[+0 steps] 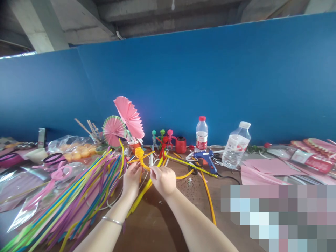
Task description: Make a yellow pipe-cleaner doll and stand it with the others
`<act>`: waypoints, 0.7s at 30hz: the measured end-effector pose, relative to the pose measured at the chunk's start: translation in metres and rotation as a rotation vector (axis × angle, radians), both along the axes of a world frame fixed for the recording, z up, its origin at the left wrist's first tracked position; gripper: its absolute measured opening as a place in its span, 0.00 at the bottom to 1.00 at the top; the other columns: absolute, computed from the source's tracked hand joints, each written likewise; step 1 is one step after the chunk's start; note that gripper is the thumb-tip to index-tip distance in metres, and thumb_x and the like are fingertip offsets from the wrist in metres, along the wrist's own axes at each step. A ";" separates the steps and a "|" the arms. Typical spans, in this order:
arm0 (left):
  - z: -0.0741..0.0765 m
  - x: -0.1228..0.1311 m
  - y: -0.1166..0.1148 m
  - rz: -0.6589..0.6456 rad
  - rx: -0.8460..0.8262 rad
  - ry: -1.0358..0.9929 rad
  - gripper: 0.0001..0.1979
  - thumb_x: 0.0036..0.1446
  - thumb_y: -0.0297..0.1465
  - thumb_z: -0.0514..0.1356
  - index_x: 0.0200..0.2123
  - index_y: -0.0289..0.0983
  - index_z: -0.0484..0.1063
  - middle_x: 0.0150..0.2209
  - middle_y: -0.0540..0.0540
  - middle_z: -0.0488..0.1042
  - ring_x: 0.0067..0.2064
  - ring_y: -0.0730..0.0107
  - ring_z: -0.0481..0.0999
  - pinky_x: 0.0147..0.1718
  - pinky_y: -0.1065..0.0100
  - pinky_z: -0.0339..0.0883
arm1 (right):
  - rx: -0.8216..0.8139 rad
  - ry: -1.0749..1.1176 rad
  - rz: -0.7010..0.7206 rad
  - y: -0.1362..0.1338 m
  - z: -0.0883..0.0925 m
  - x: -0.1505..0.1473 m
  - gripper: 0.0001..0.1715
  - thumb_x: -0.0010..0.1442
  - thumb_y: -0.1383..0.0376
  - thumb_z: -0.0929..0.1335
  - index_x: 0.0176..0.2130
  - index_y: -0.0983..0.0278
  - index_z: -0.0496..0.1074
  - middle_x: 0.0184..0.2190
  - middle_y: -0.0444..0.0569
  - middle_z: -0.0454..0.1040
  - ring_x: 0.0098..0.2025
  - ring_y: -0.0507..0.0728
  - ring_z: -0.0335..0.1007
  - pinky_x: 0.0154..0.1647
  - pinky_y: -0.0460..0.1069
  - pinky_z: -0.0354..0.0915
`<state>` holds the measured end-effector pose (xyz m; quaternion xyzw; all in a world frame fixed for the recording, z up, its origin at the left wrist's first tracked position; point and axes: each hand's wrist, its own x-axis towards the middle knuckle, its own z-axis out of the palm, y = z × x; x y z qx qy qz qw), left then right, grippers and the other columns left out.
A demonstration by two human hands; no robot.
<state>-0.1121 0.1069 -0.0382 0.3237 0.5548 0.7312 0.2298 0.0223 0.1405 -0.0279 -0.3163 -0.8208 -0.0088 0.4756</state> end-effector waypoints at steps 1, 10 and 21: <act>0.000 0.000 0.000 -0.005 -0.006 0.015 0.16 0.45 0.29 0.59 0.41 0.37 0.70 0.38 0.44 0.75 0.39 0.64 0.74 0.37 0.66 0.66 | -0.022 0.017 0.003 0.001 0.000 0.000 0.10 0.56 0.68 0.62 0.34 0.60 0.73 0.22 0.44 0.73 0.24 0.49 0.67 0.28 0.43 0.54; 0.008 0.009 -0.004 -0.244 0.020 -0.030 0.16 0.46 0.27 0.56 0.41 0.36 0.66 0.37 0.44 0.74 0.30 0.72 0.73 0.25 0.74 0.62 | -0.275 0.193 0.101 0.008 0.002 0.000 0.11 0.56 0.69 0.61 0.33 0.62 0.72 0.28 0.47 0.72 0.32 0.53 0.67 0.33 0.45 0.61; 0.010 0.013 -0.006 -0.353 -0.055 -0.160 0.17 0.46 0.29 0.57 0.43 0.39 0.64 0.37 0.48 0.73 0.27 0.75 0.71 0.22 0.75 0.62 | -0.439 0.151 0.136 0.006 0.010 0.000 0.12 0.54 0.67 0.63 0.37 0.57 0.73 0.34 0.42 0.72 0.33 0.51 0.68 0.31 0.44 0.61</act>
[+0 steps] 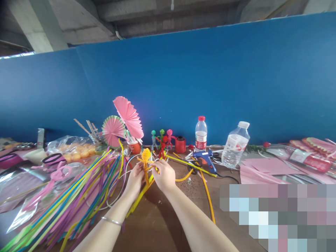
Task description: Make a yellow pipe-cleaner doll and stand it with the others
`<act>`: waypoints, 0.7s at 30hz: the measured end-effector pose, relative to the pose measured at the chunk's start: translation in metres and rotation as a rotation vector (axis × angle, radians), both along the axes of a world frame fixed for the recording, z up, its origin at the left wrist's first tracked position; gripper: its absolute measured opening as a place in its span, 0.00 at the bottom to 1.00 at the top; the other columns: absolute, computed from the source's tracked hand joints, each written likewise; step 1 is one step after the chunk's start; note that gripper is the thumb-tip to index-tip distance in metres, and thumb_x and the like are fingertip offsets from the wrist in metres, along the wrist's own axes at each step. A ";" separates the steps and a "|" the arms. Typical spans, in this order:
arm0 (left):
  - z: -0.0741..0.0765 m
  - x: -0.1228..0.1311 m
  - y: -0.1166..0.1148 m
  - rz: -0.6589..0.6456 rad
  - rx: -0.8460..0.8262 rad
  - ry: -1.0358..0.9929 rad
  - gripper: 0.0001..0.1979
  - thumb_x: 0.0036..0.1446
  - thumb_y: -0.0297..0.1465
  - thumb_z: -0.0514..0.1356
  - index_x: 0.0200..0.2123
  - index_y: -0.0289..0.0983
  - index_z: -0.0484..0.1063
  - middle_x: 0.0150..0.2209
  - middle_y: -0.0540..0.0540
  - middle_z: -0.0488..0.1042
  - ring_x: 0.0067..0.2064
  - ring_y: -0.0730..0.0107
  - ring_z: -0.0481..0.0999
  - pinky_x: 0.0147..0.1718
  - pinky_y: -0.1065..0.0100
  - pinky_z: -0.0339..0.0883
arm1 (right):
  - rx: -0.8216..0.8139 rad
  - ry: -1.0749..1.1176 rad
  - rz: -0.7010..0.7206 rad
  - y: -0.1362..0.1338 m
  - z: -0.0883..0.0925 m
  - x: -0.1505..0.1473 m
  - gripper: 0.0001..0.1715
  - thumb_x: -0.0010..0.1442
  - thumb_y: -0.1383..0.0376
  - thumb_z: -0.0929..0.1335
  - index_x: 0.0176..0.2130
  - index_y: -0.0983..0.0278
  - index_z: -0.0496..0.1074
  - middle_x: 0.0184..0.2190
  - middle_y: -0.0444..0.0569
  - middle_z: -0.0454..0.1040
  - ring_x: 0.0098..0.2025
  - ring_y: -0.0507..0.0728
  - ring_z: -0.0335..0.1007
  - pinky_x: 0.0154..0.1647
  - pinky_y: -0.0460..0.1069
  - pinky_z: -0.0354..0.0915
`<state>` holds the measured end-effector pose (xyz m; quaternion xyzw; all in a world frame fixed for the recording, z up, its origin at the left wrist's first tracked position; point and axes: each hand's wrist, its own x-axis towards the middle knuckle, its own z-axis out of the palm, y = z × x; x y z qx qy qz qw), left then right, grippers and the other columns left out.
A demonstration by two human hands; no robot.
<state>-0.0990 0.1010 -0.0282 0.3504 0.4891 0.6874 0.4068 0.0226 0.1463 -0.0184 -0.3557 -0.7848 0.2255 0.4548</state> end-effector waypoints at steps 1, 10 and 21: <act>0.000 -0.001 0.000 -0.001 0.001 -0.006 0.17 0.46 0.28 0.57 0.43 0.39 0.64 0.38 0.47 0.73 0.29 0.73 0.73 0.24 0.74 0.64 | 0.014 -0.024 0.013 -0.001 0.000 0.000 0.11 0.53 0.66 0.64 0.37 0.56 0.73 0.34 0.42 0.72 0.34 0.52 0.68 0.31 0.44 0.61; -0.006 -0.005 0.004 0.058 0.136 0.258 0.16 0.46 0.24 0.55 0.41 0.35 0.67 0.40 0.43 0.73 0.42 0.62 0.73 0.42 0.63 0.64 | 0.007 0.024 0.066 0.000 -0.002 -0.004 0.09 0.53 0.62 0.66 0.35 0.60 0.75 0.31 0.46 0.72 0.34 0.54 0.67 0.35 0.46 0.62; -0.006 -0.004 0.000 0.088 0.142 0.414 0.12 0.47 0.25 0.54 0.38 0.34 0.67 0.39 0.42 0.73 0.40 0.63 0.72 0.41 0.63 0.63 | -0.314 0.190 0.120 0.002 -0.005 -0.012 0.09 0.47 0.65 0.67 0.32 0.63 0.75 0.26 0.44 0.74 0.26 0.52 0.65 0.26 0.45 0.60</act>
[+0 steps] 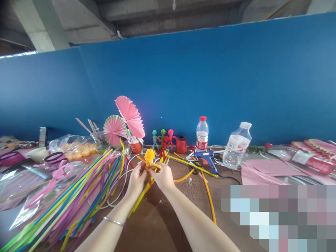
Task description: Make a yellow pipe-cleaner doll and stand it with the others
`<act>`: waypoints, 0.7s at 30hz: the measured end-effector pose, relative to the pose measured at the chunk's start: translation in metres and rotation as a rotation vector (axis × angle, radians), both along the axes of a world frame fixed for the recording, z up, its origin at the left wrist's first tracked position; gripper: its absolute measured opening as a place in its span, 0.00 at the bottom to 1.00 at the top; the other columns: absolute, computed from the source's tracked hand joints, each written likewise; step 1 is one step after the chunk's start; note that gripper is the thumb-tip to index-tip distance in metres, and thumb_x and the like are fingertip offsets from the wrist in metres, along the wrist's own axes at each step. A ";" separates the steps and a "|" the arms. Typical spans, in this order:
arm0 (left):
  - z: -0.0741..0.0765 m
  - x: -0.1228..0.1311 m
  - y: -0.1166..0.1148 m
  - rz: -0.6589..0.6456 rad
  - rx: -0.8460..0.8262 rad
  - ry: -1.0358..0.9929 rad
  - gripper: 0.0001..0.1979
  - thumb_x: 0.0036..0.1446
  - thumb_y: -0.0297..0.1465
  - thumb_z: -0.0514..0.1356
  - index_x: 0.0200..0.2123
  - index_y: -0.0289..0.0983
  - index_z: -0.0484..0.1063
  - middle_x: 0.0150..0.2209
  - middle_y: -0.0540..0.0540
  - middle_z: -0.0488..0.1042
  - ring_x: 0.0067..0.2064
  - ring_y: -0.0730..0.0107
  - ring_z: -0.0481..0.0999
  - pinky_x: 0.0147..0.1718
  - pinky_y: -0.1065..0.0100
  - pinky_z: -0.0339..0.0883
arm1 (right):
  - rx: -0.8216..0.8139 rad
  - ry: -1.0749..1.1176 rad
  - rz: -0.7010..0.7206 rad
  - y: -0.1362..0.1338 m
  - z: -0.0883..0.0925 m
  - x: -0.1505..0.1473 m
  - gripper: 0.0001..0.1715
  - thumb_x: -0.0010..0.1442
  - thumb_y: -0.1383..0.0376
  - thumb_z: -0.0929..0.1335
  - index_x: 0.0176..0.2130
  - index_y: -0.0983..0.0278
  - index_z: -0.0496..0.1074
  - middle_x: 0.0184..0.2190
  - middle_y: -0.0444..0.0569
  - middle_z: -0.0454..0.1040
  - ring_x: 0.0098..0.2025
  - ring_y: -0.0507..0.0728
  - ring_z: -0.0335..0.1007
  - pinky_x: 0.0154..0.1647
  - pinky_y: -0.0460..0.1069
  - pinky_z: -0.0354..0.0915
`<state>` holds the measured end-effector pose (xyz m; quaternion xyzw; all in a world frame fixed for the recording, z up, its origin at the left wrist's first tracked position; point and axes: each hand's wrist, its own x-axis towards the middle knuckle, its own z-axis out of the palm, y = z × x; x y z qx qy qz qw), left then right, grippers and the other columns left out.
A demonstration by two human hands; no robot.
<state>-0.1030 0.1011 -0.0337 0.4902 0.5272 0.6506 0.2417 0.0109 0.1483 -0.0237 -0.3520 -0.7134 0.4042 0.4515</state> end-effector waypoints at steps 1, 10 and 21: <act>-0.001 0.000 0.000 -0.009 -0.007 -0.007 0.12 0.47 0.25 0.54 0.38 0.34 0.67 0.39 0.42 0.73 0.40 0.63 0.72 0.41 0.63 0.63 | -0.025 0.024 0.021 0.001 0.000 -0.001 0.10 0.47 0.65 0.66 0.31 0.64 0.75 0.26 0.45 0.74 0.26 0.52 0.66 0.27 0.45 0.61; 0.007 0.006 -0.004 -0.183 -0.053 -0.264 0.13 0.47 0.28 0.56 0.39 0.35 0.68 0.40 0.45 0.73 0.41 0.64 0.72 0.42 0.66 0.62 | -0.159 0.162 0.096 0.000 0.007 -0.001 0.08 0.46 0.67 0.66 0.28 0.67 0.74 0.27 0.47 0.76 0.31 0.55 0.71 0.35 0.47 0.65; 0.004 0.008 -0.001 -0.176 -0.012 -0.492 0.14 0.44 0.31 0.63 0.36 0.36 0.67 0.32 0.50 0.70 0.31 0.74 0.69 0.28 0.74 0.59 | -0.073 0.072 0.063 0.003 0.003 0.004 0.12 0.50 0.63 0.65 0.31 0.68 0.75 0.25 0.48 0.76 0.25 0.54 0.69 0.25 0.46 0.63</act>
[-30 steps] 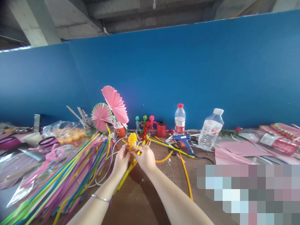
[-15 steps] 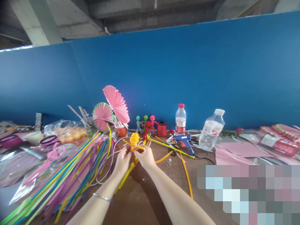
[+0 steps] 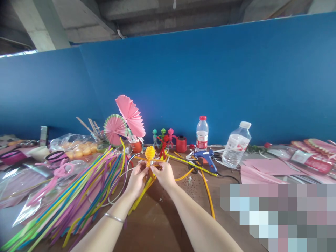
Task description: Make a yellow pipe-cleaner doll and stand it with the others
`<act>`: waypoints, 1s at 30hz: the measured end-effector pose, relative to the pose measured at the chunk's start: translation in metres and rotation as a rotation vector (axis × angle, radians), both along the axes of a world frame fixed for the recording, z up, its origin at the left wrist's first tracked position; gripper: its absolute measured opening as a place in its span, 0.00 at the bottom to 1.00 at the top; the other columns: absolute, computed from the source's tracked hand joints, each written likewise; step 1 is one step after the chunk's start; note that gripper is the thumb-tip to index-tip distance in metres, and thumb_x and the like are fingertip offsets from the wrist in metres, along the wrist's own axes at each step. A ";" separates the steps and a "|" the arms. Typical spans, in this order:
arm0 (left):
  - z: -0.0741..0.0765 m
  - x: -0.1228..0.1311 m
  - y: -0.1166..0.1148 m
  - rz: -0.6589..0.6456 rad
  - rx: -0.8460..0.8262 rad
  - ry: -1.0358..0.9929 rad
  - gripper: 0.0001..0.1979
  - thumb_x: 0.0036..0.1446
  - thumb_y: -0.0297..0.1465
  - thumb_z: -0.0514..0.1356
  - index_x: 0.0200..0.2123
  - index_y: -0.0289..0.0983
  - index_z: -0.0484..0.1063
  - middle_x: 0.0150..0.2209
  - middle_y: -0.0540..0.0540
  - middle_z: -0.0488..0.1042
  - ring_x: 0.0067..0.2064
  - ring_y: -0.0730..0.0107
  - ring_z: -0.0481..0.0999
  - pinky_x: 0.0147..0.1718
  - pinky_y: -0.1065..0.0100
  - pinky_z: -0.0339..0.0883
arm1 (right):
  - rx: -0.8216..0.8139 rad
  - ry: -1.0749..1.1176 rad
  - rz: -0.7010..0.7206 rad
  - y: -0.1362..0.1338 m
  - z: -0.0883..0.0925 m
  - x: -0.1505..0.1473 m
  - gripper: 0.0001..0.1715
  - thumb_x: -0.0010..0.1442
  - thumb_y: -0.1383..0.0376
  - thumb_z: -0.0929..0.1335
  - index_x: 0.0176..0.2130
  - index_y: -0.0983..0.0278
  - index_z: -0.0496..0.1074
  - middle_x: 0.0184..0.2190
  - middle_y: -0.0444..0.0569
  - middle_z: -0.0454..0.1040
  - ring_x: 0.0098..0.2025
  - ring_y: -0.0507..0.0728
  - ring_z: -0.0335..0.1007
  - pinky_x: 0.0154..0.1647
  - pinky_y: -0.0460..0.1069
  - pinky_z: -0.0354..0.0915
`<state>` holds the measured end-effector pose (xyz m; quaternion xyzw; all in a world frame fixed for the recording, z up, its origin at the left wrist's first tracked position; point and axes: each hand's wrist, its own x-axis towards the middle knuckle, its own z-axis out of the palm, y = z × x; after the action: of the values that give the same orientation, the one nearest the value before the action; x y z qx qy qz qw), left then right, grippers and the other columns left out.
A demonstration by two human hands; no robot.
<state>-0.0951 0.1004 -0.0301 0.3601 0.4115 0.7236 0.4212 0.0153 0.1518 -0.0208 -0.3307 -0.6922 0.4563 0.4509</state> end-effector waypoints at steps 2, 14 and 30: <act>0.002 0.000 -0.001 0.011 -0.008 -0.009 0.12 0.44 0.31 0.63 0.35 0.36 0.68 0.31 0.51 0.69 0.29 0.77 0.67 0.27 0.76 0.57 | 0.018 0.014 0.032 0.002 -0.001 0.001 0.13 0.51 0.63 0.65 0.31 0.68 0.75 0.27 0.49 0.76 0.29 0.55 0.71 0.30 0.46 0.64; 0.008 -0.001 -0.003 0.103 -0.052 0.037 0.12 0.43 0.32 0.63 0.33 0.36 0.68 0.29 0.52 0.68 0.26 0.80 0.65 0.21 0.79 0.54 | 0.203 0.004 -0.014 0.004 -0.006 0.002 0.10 0.52 0.64 0.64 0.35 0.63 0.74 0.32 0.46 0.75 0.34 0.54 0.69 0.37 0.47 0.63; 0.004 -0.001 -0.003 0.073 -0.066 0.150 0.16 0.42 0.36 0.63 0.35 0.35 0.69 0.36 0.44 0.74 0.36 0.67 0.73 0.32 0.71 0.63 | 0.369 -0.330 -0.091 -0.002 -0.005 0.001 0.09 0.56 0.68 0.62 0.32 0.63 0.72 0.30 0.48 0.73 0.33 0.54 0.67 0.33 0.45 0.60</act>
<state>-0.0959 0.0977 -0.0263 0.3840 0.4784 0.6955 0.3741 0.0160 0.1493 -0.0255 -0.3436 -0.8126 0.2410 0.4045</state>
